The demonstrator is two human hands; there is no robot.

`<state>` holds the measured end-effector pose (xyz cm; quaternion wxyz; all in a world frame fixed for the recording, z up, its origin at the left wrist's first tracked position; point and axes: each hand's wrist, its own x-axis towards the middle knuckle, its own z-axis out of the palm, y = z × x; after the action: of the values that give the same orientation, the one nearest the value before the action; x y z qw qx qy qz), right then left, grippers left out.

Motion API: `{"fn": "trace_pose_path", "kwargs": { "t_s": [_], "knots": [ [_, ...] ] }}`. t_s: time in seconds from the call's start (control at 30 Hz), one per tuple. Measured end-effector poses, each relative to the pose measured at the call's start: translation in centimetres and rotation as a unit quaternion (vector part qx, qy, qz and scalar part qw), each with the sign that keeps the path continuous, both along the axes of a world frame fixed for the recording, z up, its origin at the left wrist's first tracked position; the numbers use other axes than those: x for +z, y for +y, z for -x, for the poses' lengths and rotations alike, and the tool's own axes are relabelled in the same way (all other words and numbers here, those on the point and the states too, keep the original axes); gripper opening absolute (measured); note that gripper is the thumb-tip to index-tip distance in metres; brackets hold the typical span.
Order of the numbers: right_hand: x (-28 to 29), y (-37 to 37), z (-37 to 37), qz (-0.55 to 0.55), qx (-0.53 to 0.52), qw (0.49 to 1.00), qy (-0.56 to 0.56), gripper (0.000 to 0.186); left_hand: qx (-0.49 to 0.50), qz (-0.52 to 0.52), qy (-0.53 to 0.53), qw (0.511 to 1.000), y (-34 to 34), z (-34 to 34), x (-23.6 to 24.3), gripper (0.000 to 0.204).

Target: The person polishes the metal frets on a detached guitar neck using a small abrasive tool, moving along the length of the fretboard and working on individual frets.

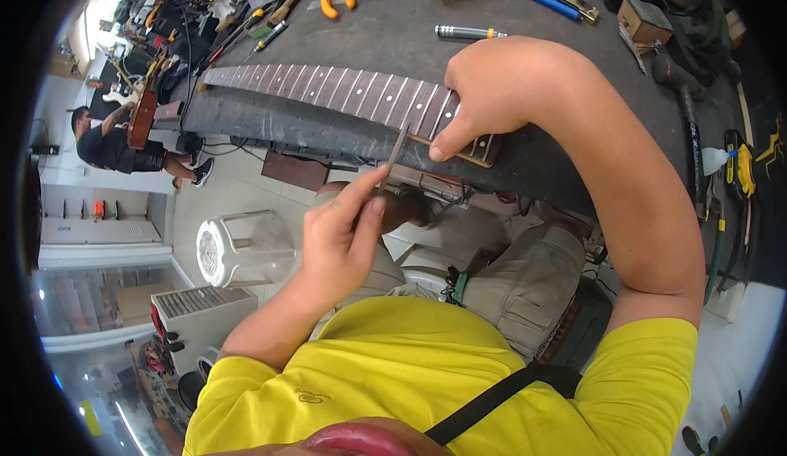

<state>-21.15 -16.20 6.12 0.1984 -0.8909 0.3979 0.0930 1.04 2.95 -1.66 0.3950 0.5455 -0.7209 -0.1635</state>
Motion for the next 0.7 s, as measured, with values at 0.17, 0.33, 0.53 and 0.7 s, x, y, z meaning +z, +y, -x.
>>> {"fn": "trace_pose_path", "kwargs": {
  "t_s": [0.17, 0.33, 0.53, 0.7],
  "knots": [
    [0.4, -0.1, 0.3, -0.019, -0.019, 1.000, 0.013, 0.078, -0.006, -0.005, -0.028, 1.000, -2.4, 0.9, 0.8, 0.037],
    [0.4, 0.0, 0.1, -0.006, -0.015, 1.000, 0.014, 0.079, -0.023, -0.044, 0.034, 0.998, 3.6, -2.2, -1.6, 0.040],
    [0.1, 0.0, 0.2, -0.003, -0.015, 1.000, 0.017, 0.080, -0.040, -0.019, 0.024, 0.999, 2.0, -1.7, -0.7, 0.041],
    [0.3, 0.1, 0.3, -0.005, -0.018, 1.000, 0.016, 0.079, -0.027, 0.004, -0.001, 1.000, -0.2, -0.5, -0.2, 0.039]
  ]
}}
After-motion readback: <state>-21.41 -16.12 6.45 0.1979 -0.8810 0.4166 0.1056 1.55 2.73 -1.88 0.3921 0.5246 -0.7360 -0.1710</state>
